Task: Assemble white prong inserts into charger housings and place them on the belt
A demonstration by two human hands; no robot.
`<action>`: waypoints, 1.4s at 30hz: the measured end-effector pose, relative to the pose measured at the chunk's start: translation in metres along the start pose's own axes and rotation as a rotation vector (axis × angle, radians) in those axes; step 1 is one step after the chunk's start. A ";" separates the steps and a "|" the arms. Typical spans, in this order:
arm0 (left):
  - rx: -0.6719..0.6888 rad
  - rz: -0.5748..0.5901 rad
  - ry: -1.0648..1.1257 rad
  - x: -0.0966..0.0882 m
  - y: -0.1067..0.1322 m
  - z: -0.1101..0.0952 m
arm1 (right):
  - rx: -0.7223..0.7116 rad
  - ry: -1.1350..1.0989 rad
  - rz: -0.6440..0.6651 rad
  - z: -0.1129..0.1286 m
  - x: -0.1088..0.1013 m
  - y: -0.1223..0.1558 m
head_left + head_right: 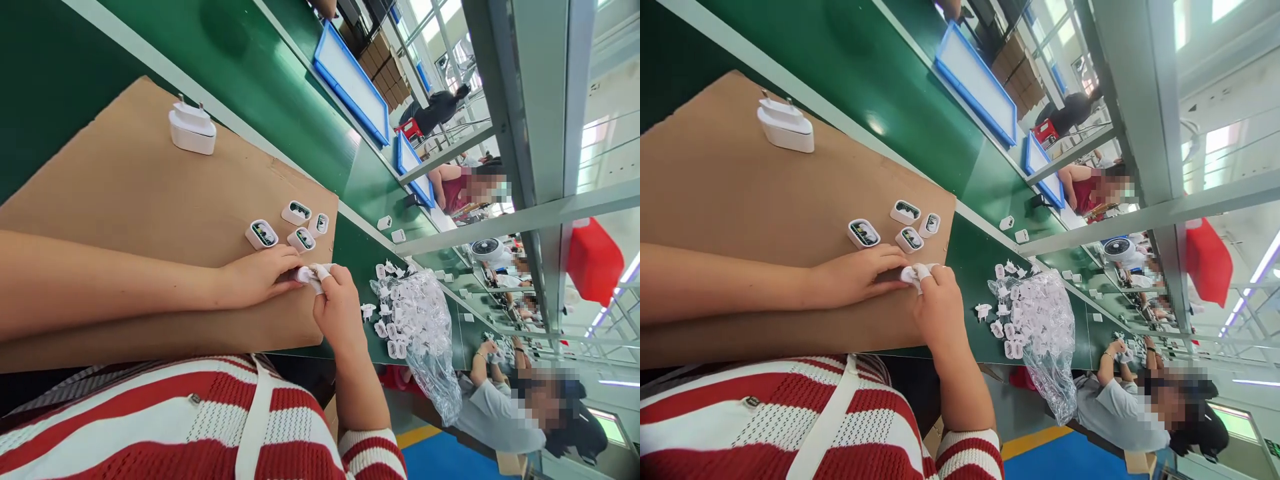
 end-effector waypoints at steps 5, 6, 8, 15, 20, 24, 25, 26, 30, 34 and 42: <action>-0.012 0.005 0.012 0.000 0.001 0.003 | -0.017 0.043 -0.007 0.000 -0.003 -0.008; -0.014 0.004 0.010 0.001 0.002 0.004 | -0.024 0.052 -0.005 0.001 -0.004 -0.011; -0.015 -0.004 0.007 0.000 0.002 0.005 | -0.045 0.067 0.012 0.003 -0.003 -0.017; -0.043 0.007 -0.011 -0.003 -0.004 0.005 | 0.172 -0.106 -0.001 -0.016 0.009 -0.021; -0.028 0.084 -0.050 -0.009 0.002 -0.015 | 0.357 -0.542 -0.168 -0.057 0.015 0.019; 0.037 -0.088 -0.223 -0.065 -0.004 -0.041 | 0.649 -0.251 -0.513 -0.123 -0.001 0.079; 0.006 -0.137 -0.286 -0.086 -0.011 -0.043 | 0.730 -0.151 -0.523 -0.138 0.001 0.090; -0.048 -0.174 -0.345 -0.107 -0.022 -0.042 | 0.792 -0.080 -0.517 -0.151 0.003 0.098; -0.309 -0.301 -0.559 -0.203 -0.073 -0.005 | 0.774 -0.097 -0.456 -0.165 0.016 0.093; -0.556 -0.152 -0.735 -0.265 -0.099 0.065 | 0.712 -0.465 -0.513 -0.147 0.022 0.077; -0.558 -0.160 -0.693 -0.292 -0.083 0.116 | 0.666 -0.807 -0.477 -0.129 0.037 0.069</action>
Point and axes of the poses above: each hand's wrist, its own y-axis away from the middle knuckle, its own x-axis out of the palm, z = x × y, the point moved 8 cm from there along -y, towards the middle knuckle, and after that the axes turned 14 degrees about x, right-handed, at the moved point
